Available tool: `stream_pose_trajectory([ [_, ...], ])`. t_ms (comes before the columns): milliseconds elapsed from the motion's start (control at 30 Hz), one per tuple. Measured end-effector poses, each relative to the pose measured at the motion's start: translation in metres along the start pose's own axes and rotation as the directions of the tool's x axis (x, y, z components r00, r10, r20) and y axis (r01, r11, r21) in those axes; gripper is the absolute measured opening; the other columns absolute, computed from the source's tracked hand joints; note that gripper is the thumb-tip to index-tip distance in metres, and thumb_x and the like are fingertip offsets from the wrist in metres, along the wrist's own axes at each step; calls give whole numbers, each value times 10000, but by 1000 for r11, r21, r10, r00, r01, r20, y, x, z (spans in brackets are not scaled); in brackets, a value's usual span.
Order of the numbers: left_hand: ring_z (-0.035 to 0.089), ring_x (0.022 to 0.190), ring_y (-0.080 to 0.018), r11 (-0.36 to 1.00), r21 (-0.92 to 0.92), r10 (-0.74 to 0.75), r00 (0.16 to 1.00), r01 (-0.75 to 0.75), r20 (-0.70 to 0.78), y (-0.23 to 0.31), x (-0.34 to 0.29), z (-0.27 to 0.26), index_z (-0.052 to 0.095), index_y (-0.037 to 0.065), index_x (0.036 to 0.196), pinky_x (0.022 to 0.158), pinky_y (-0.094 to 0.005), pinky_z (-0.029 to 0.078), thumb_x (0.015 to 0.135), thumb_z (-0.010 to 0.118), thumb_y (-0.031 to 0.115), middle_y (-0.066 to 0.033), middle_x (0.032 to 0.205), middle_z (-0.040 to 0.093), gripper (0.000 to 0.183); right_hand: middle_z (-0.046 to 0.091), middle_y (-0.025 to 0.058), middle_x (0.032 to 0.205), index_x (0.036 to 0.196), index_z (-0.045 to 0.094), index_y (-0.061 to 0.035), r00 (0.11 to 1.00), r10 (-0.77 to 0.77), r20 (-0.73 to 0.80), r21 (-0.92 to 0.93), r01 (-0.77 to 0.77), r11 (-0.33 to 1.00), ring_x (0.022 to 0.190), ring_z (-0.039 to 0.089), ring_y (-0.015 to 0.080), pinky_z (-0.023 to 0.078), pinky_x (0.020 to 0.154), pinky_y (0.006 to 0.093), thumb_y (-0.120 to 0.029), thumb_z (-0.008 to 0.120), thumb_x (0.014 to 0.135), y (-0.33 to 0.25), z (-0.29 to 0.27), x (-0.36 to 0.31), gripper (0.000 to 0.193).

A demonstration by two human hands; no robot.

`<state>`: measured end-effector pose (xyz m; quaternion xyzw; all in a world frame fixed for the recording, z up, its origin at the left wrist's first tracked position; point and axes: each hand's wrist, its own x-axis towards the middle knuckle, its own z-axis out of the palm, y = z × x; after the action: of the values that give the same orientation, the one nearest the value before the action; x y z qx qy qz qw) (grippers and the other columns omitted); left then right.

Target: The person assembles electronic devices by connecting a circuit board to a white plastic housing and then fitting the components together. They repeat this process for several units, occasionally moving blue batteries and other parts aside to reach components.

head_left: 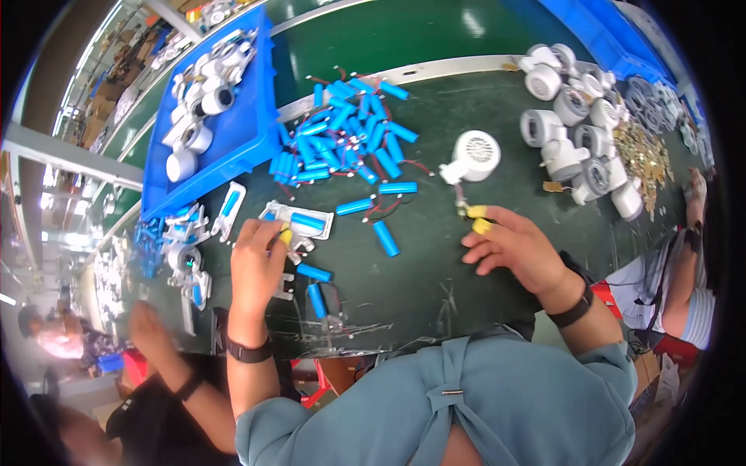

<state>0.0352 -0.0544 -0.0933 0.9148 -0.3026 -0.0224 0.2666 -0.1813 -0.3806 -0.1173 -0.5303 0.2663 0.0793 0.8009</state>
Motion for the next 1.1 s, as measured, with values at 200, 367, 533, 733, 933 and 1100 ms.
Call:
stream_pose_trajectory([
  [200,651,781,-176,996,22,85,962,-82,-259,14,7,4,641,3,1086,663,-310,518,916,587,4,-142,943,663,178,644,157,1044,1286,435,-3,986,-119,-119,43,124,991,838,698,232,596,669,334,-156,619,935,3,8,18,425],
  [367,595,750,-149,946,-310,42,985,-93,-168,6,-13,-7,604,-46,1180,661,-264,521,951,539,13,-90,969,644,245,656,115,938,1200,543,-8,995,-45,86,-37,48,998,693,692,191,575,556,295,-259,604,954,-6,18,35,357],
  [533,438,602,-27,875,-478,59,996,-80,-60,-1,0,16,565,46,1155,520,-183,332,983,500,41,17,780,537,184,633,74,802,982,640,2,993,-114,18,-178,116,977,510,642,153,495,399,277,-284,599,933,0,14,48,293],
  [733,559,604,-98,634,-742,-182,975,218,132,71,-15,33,538,72,1200,501,-222,448,956,561,75,-39,799,594,246,656,102,816,1005,597,-2,971,-241,-9,-205,234,950,558,642,141,509,454,274,-291,544,974,10,15,42,295],
  [933,661,869,-184,520,-743,-65,887,422,458,76,-36,59,587,15,1135,792,-302,529,890,643,-12,-76,1013,651,253,652,113,837,1034,514,2,984,-156,86,57,152,987,607,658,163,525,488,276,-244,492,1006,25,12,45,249],
  [1100,667,907,-150,843,-536,183,963,-50,198,91,-23,83,609,3,1162,726,-250,537,856,586,-131,-72,1001,620,335,634,73,863,1105,538,-28,978,-160,136,13,160,987,691,646,134,536,584,250,-196,503,1014,24,5,35,195],
])
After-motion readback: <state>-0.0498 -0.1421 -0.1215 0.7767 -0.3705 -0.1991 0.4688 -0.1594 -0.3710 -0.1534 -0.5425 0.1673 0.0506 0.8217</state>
